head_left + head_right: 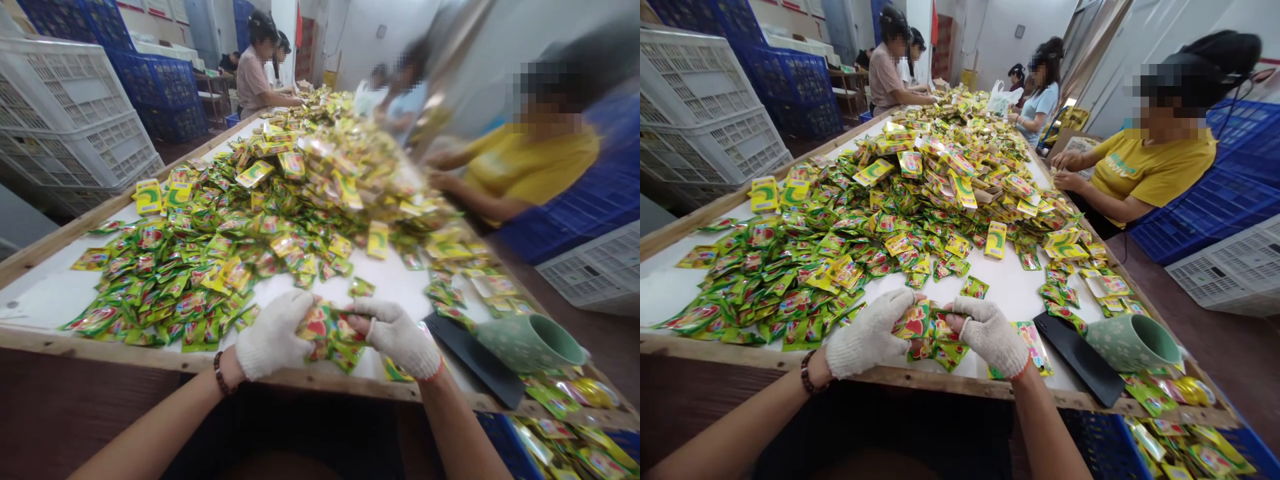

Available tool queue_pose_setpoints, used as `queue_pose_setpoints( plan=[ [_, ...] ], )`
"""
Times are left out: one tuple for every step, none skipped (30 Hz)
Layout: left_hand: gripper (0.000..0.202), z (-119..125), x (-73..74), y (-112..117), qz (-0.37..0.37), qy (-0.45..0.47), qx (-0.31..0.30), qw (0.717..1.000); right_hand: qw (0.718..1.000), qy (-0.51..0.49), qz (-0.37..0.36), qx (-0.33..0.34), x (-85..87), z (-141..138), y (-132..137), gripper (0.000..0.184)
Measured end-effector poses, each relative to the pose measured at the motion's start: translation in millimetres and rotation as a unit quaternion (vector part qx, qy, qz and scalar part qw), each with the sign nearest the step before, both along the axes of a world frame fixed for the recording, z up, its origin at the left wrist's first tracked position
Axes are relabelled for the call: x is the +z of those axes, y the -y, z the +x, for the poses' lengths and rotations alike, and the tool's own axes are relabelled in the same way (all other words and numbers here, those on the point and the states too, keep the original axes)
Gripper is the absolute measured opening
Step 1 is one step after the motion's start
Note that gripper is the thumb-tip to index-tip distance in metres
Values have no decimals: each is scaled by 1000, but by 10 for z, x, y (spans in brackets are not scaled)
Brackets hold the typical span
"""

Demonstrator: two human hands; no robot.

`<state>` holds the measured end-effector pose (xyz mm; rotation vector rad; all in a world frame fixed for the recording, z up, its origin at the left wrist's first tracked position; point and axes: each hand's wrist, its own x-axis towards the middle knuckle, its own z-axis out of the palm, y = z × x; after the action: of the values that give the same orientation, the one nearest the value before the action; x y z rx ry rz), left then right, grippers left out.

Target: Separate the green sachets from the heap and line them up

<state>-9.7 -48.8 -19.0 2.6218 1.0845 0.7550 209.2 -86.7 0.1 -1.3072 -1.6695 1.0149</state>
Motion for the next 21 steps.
queue_pose_setpoints(
  plan=[
    [50, 2, -2, 0, 27, -6, -18, 999, 1000, 9, -13, 15, 14, -3, -7, 24],
    [51, 8, -7, 2, 57, -15, -29, 998, 999, 19, -17, 22, 29, -16, -13, 24],
    [51, 18, -15, 5, 84, -25, -33, 996, 999, 34, -8, 17, 41, -40, -17, 22],
    [51, 32, -27, 10, 104, -34, -30, 994, 998, 55, 15, 2, 49, -75, -19, 21],
    [50, 47, -41, 17, 115, -42, -20, 992, 995, 82, 47, -20, 51, -116, -19, 19],
    [49, 63, -58, 25, 116, -46, -5, 992, 989, 115, 85, -45, 48, -159, -17, 18],
    [48, 76, -75, 34, 108, -46, 12, 993, 978, 153, 123, -70, 40, -199, -14, 17],
    [49, 83, -91, 42, 95, -40, 29, 994, 965, 190, 158, -88, 29, -231, -11, 17],
    [50, 84, -104, 49, 80, -33, 44, 995, 953, 219, 186, -97, 17, -251, -10, 16],
    [51, 78, -111, 54, 68, -28, 53, 996, 946, 236, 202, -93, 6, -259, -11, 15],
    [52, 66, -112, 58, 60, -25, 54, 996, 945, 241, 205, -81, -4, -256, -15, 14],
    [53, 50, -108, 60, 57, -26, 48, 997, 949, 236, 199, -62, -11, -246, -20, 13],
    [53, 34, -100, 61, 55, -30, 36, 997, 954, 231, 188, -45, -16, -234, -25, 12],
    [52, 21, -91, 62, 55, -37, 25, 997, 956, 230, 181, -33, -21, -226, -29, 10],
    [50, 12, -83, 62, 52, -44, 16, 998, 953, 239, 183, -32, -26, -225, -30, 8],
    [50, 8, -78, 63, 46, -47, 13, 998, 946, 257, 195, -38, -34, -235, -29, 8],
    [50, 8, -78, 64, 39, -45, 16, 998, 937, 275, 210, -48, -45, -253, -25, 10],
    [50, 10, -82, 66, 34, -39, 24, 998, 930, 285, 224, -60, -58, -275, -21, 12],
    [50, 13, -90, 66, 36, -32, 31, 998, 930, 280, 228, -74, -71, -299, -17, 12],
    [52, 14, -97, 67, 44, -26, 40, 998, 938, 256, 219, -88, -83, -318, -11, 11],
    [53, 12, -103, 66, 58, -23, 49, 997, 951, 214, 197, -101, -91, -330, -5, 14]
  ],
)
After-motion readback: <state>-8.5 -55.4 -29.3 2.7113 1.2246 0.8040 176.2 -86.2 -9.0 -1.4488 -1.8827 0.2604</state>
